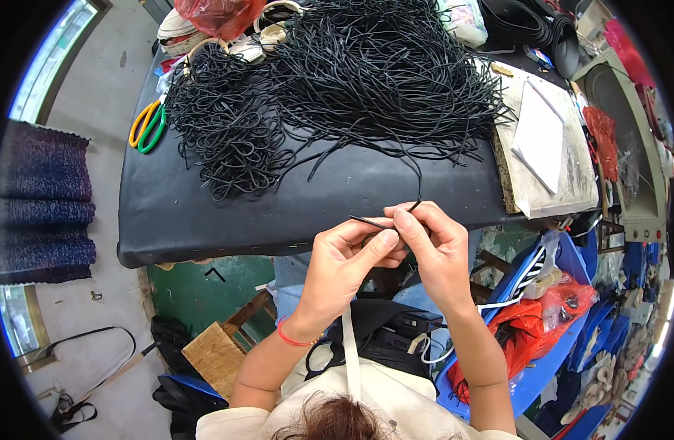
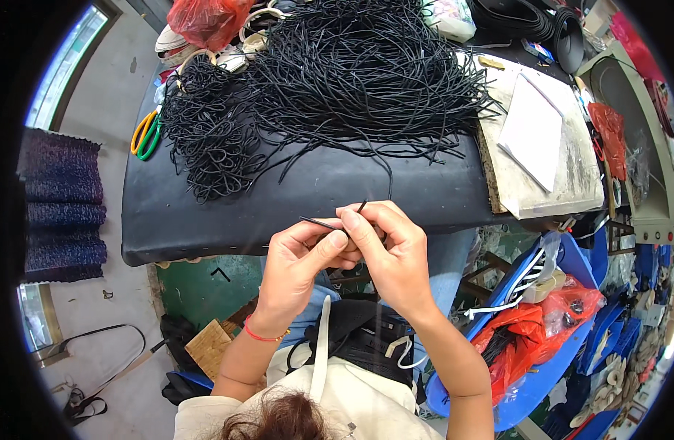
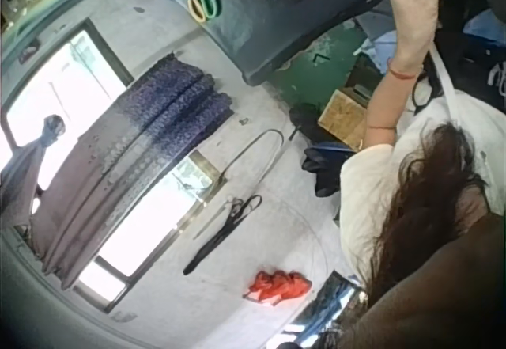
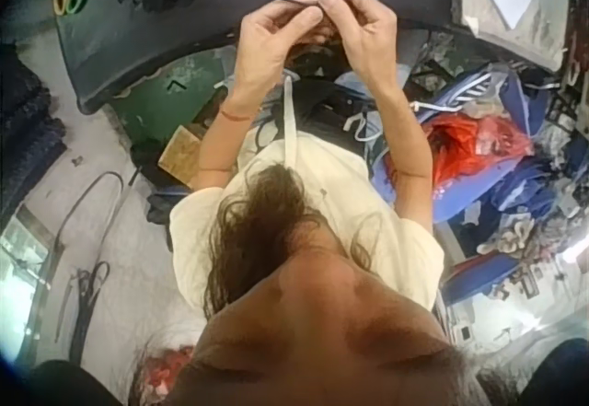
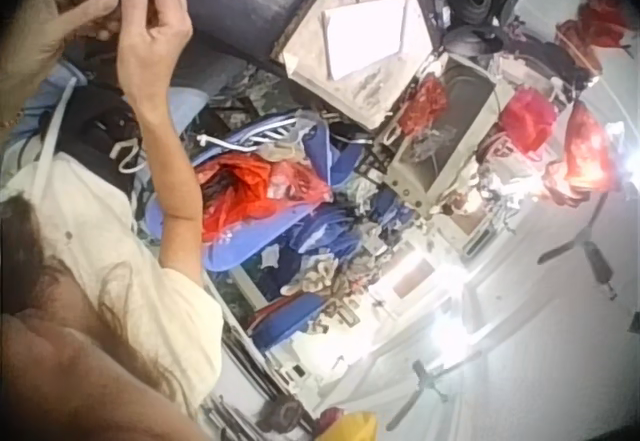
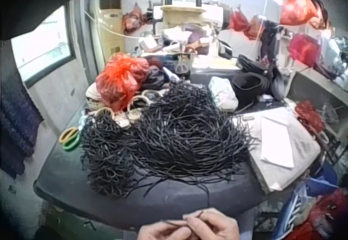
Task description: The person repeatedly picks up short black cords from a pile on a table and ties them into small loops by hand. The person handles the cords one at a time, forming a loop and securing it before placing the finished item back onto the pile.
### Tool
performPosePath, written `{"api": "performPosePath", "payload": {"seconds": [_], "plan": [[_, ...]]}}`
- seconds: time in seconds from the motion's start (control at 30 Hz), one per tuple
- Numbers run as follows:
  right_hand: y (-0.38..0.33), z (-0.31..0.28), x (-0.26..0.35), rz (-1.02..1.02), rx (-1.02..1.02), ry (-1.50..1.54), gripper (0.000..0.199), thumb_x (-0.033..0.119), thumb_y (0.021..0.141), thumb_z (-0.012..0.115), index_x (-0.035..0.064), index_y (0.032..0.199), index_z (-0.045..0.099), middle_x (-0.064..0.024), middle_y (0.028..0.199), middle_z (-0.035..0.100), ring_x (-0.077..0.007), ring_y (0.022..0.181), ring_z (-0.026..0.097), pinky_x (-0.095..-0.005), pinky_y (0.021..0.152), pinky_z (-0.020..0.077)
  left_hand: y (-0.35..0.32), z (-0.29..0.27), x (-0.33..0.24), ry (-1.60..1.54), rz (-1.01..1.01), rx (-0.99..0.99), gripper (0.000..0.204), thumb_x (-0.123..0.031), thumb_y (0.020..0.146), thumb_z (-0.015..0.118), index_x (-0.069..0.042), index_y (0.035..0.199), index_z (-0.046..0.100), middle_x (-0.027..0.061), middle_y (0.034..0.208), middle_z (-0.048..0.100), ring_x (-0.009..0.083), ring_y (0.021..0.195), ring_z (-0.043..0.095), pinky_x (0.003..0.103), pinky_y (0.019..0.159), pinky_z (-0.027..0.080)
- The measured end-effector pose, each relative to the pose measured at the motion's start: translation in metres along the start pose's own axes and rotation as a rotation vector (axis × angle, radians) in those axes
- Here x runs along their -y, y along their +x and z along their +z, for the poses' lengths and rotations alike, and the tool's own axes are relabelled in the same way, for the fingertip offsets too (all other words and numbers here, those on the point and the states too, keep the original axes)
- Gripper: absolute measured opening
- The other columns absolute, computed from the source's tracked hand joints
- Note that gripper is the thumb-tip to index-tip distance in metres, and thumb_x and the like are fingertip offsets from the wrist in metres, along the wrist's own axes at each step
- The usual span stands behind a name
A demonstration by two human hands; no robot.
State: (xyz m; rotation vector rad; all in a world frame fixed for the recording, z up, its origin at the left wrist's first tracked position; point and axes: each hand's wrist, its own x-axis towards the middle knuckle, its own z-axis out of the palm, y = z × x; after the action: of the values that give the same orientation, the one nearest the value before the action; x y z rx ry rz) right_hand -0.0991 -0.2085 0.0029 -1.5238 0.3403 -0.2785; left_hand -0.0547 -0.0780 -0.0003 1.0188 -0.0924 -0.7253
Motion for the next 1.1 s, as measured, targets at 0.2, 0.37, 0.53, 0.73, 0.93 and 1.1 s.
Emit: {"api": "performPosePath", "payload": {"seconds": [0.2,0.37,0.53,0.73,0.93,1.1], "plan": [[0.003,0.001,-0.006,-0.108,-0.123,-0.168,0.012,0.008,0.081,0.063,-0.0029,0.077,0.064,-0.0063,0.071,0.058,-0.0095,0.064,0.052,-0.0225,0.057,0.0409,-0.001,-0.005,0.011,0.118,0.032,0.029,0.016,-0.007,0.086,0.059,0.002,0.099,0.059,0.0104,0.087,0.064,0.0122,0.073,0.062,0.024,0.067,0.052],[0.008,0.006,-0.006,-0.124,-0.072,-0.319,0.014,0.01,0.08,0.064,-0.0029,0.074,0.062,-0.0072,0.069,0.058,-0.0119,0.06,0.053,-0.0243,0.056,0.0406,-0.003,-0.016,0.002,0.144,-0.014,0.01,0.017,-0.005,0.085,0.058,0.002,0.101,0.058,0.0093,0.081,0.064,0.0113,0.071,0.061,0.023,0.064,0.05],[0.065,0.008,-0.018,-0.471,-0.048,-0.628,0.009,0.009,0.078,0.063,0.0015,0.083,0.063,-0.0088,0.078,0.057,-0.0239,0.073,0.055,-0.032,0.066,0.0435,0.015,-0.059,-0.063,0.724,0.476,-0.464,0.009,-0.008,0.08,0.064,-0.002,0.087,0.063,0.0044,0.084,0.062,0.0108,0.078,0.056,0.025,0.071,0.045],[0.103,0.026,-0.039,-0.699,-0.118,-0.998,0.006,0.01,0.076,0.063,0.0062,0.081,0.062,-0.0042,0.079,0.056,-0.0227,0.077,0.05,-0.0348,0.07,0.0394,0.054,-0.137,-0.113,1.348,0.794,-0.82,0.025,-0.02,0.076,0.069,-0.005,0.096,0.065,0.0111,0.101,0.058,0.0243,0.104,0.049,0.037,0.092,0.035],[0.093,0.001,-0.014,-0.827,-0.084,-1.043,0.009,0.009,0.079,0.06,0.0086,0.089,0.06,-0.0016,0.08,0.058,-0.0188,0.081,0.056,-0.0364,0.083,0.0356,0.041,-0.051,-0.07,1.359,1.099,-0.403,0.021,-0.012,0.081,0.061,-0.006,0.102,0.063,0.0114,0.11,0.057,0.0281,0.107,0.05,0.04,0.095,0.035],[0.072,-0.01,0.006,-0.895,0.005,-1.054,0.016,0.007,0.078,0.061,0.009,0.094,0.06,-0.0006,0.074,0.055,-0.0168,0.074,0.055,-0.0397,0.09,0.0336,0.059,-0.03,-0.039,1.192,0.767,-0.1,0.018,-0.002,0.082,0.056,-0.003,0.099,0.064,0.0117,0.091,0.064,0.0217,0.089,0.062,0.032,0.085,0.044]]}}
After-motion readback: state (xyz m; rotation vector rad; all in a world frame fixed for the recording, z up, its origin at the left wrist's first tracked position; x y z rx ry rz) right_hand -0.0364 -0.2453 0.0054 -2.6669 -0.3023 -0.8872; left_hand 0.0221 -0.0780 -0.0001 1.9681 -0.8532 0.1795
